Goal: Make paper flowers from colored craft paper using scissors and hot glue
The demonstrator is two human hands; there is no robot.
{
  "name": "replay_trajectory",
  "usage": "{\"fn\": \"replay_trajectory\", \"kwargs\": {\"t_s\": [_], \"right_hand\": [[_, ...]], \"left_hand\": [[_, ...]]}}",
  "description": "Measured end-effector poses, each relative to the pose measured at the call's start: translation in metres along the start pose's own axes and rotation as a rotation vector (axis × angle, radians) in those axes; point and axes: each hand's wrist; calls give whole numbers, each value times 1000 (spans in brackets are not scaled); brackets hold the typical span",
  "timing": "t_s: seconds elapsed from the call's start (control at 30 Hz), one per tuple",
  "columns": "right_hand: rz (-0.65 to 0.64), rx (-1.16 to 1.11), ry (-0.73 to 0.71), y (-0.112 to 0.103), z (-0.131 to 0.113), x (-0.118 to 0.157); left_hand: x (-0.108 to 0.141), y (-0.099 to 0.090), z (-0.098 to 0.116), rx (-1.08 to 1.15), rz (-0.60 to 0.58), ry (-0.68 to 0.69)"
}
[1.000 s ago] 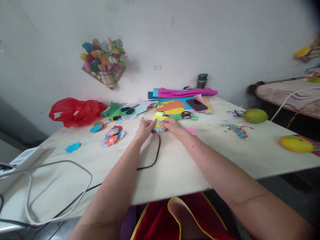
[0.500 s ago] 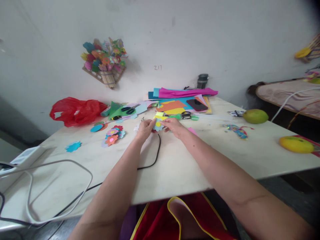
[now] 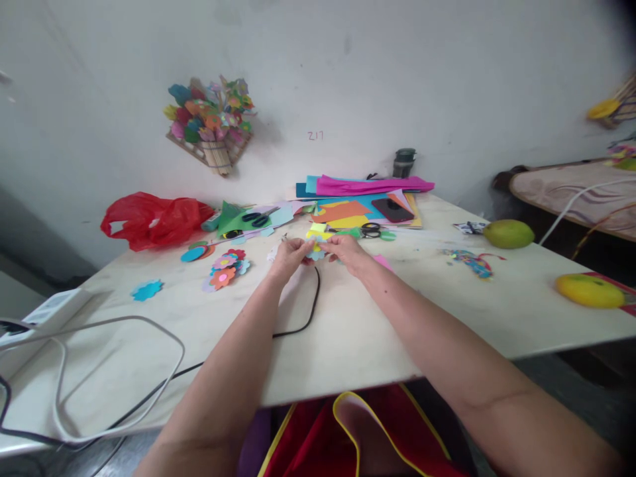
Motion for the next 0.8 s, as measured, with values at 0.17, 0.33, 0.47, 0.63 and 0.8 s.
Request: {"fn": "replay_trajectory", "kwargs": {"t_s": [0.17,0.33,0.47,0.63,0.8], "right_hand": [[-57,-74,21,-4,-1,0],[-93,-82,43,-7,-1,1],[-104,-54,29,-7,-2,1],[-95,-31,25,-3,-6,5],[-101,-2,16,-2,-8,6]], "left_hand": [[3,-2,3,65,-15,-1],[3,-4,0,90,-25,-2],[5,-7,2,147,-94,-23],[6,-7,2,170,-110,-38],[6,-7,1,168,-89,-55]]}}
Point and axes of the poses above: each hand's wrist, its own x-axis away from the middle knuckle, its own y-axis out of the palm, z = x × y, and after that the axes turned 12 degrees about -x, right-handed
